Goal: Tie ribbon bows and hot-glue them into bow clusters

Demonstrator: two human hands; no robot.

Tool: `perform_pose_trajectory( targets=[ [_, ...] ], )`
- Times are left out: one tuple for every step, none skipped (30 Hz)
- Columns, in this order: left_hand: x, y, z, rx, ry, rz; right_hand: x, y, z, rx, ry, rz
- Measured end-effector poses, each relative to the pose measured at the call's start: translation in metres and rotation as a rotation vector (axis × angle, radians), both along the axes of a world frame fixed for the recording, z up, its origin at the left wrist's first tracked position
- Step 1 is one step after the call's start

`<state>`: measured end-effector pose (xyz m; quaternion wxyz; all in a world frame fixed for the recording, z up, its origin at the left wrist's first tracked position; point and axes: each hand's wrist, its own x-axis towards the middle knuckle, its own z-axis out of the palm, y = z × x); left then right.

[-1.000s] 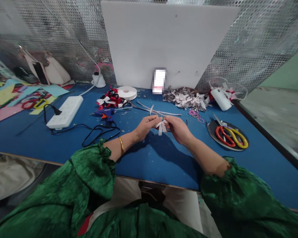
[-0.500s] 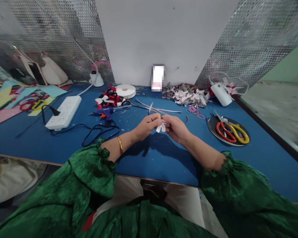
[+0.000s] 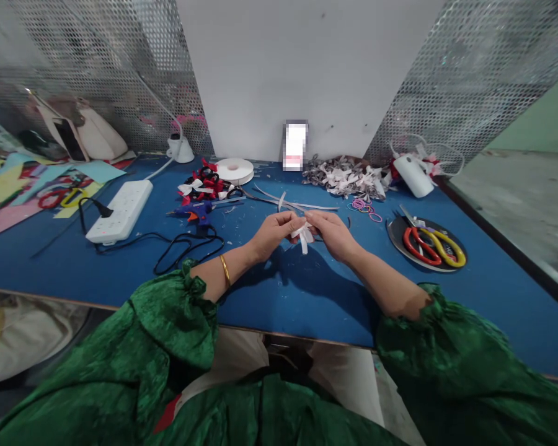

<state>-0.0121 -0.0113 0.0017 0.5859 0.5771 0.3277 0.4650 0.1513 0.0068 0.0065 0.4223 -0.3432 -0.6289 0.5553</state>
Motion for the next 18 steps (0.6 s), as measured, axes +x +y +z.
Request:
perform_pose_trajectory(
  targets=[
    [0.0, 0.0, 0.001, 0.016, 0.028, 0.007, 0.0, 0.0, 0.0, 0.026, -0.015, 0.008],
    [0.0, -0.001, 0.002, 0.032, 0.047, 0.01, 0.0, 0.0, -0.001, 0.049, -0.027, 0.015],
    [0.0, -0.001, 0.003, 0.045, 0.055, 0.006, 0.0, 0.0, -0.001, 0.064, -0.038, 0.025],
    [0.0, -0.001, 0.003, 0.052, 0.055, -0.008, 0.0, -0.001, -0.001, 0.066, -0.045, 0.039],
    [0.0, -0.001, 0.004, 0.053, 0.05, -0.032, -0.001, -0.002, -0.001, 0.053, -0.048, 0.057],
    [0.001, -0.002, 0.004, 0.05, 0.038, -0.064, -0.002, -0.003, 0.0, 0.026, -0.039, 0.076],
    [0.001, -0.002, 0.004, 0.043, 0.017, -0.096, -0.003, -0.004, 0.0, -0.01, -0.018, 0.091],
    [0.0, -0.002, 0.003, 0.035, -0.006, -0.122, -0.004, -0.005, 0.0, -0.048, 0.015, 0.098],
    [0.0, -0.002, 0.003, 0.029, -0.027, -0.137, -0.005, -0.006, 0.001, -0.085, 0.055, 0.096],
    [0.0, -0.002, 0.002, 0.026, -0.043, -0.136, -0.006, -0.007, 0.001, -0.118, 0.098, 0.085],
    [-0.001, -0.002, 0.002, 0.025, -0.053, -0.127, -0.008, -0.008, 0.002, -0.147, 0.136, 0.073],
    [-0.001, -0.002, 0.001, 0.025, -0.057, -0.115, -0.009, -0.009, 0.002, -0.172, 0.165, 0.063],
    [-0.001, -0.002, 0.001, 0.026, -0.057, -0.107, -0.01, -0.01, 0.002, -0.194, 0.182, 0.057],
    [-0.001, -0.003, 0.001, 0.026, -0.059, -0.104, -0.01, -0.01, 0.002, -0.214, 0.194, 0.051],
    [-0.001, -0.003, 0.001, 0.024, -0.067, -0.102, -0.011, -0.011, 0.002, -0.232, 0.198, 0.047],
    [0.0, -0.004, 0.002, 0.023, -0.075, -0.097, -0.011, -0.011, 0.002, -0.246, 0.199, 0.04],
    [0.001, -0.004, 0.002, 0.023, -0.084, -0.082, -0.011, -0.011, 0.003, -0.249, 0.192, 0.029],
    [0.002, -0.004, 0.003, 0.019, -0.09, -0.059, -0.011, -0.01, 0.003, -0.237, 0.177, 0.017]
  ],
)
